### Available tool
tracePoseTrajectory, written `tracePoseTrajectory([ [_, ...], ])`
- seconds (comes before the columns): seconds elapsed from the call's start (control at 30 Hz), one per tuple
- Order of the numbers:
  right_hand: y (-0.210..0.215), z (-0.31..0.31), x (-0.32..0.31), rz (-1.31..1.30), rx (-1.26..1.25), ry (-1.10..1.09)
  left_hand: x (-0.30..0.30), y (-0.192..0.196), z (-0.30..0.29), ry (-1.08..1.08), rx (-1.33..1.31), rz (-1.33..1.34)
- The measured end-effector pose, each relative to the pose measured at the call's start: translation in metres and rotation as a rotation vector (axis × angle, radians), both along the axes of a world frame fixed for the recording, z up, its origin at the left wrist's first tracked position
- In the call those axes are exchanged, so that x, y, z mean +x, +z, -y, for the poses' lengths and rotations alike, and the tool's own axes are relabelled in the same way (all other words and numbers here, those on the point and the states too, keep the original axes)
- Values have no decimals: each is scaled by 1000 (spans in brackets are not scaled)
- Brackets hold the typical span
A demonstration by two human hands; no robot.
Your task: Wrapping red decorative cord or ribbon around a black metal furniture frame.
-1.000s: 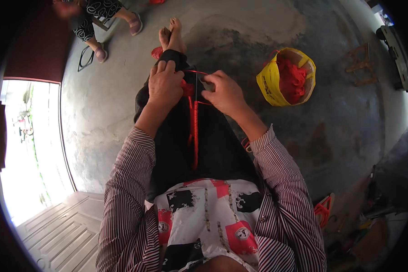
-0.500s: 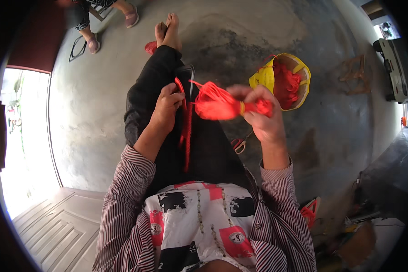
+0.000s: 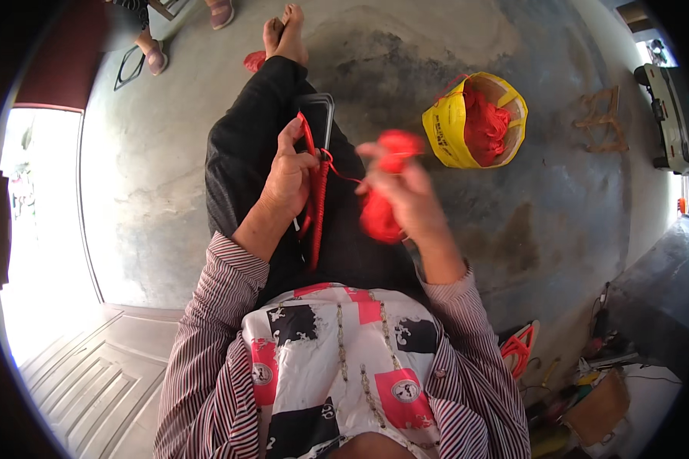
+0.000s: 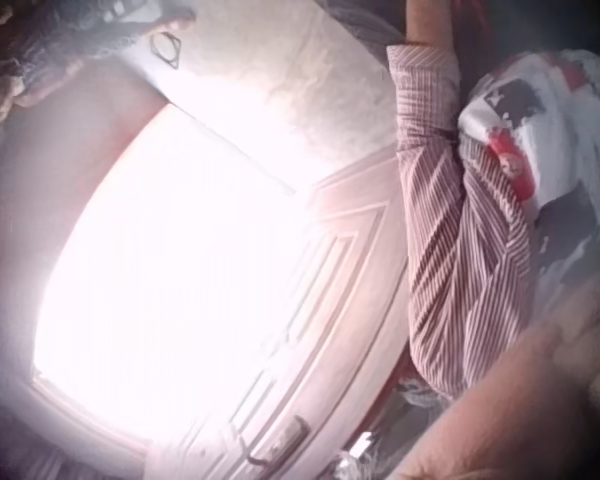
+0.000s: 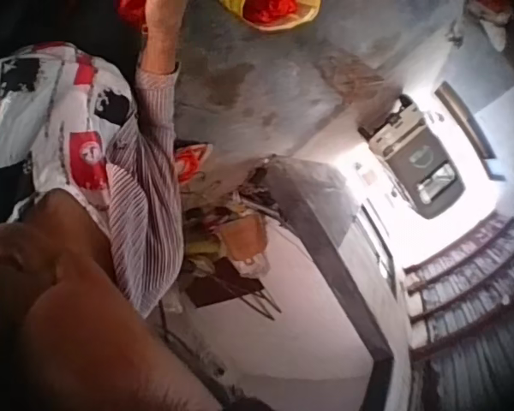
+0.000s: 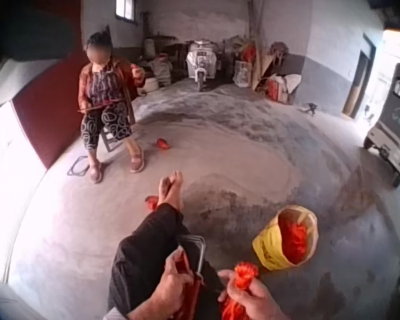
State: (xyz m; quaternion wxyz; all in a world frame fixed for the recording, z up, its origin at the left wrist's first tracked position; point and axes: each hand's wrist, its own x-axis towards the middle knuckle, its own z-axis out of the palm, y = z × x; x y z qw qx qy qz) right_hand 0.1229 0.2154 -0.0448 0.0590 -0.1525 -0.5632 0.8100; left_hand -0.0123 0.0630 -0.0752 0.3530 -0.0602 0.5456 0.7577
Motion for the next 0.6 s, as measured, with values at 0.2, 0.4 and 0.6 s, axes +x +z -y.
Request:
tracePoseTrajectory([
  [0.2, 25, 28, -14, 167, 82, 137, -3, 5, 3, -17, 119, 35],
  [0.4, 36, 49, -7, 16, 343, 110, -5, 5, -3, 24, 50, 90],
  [0.6, 90, 10, -3, -218, -238, 288, 26, 41, -4, -108, -549, -1269],
])
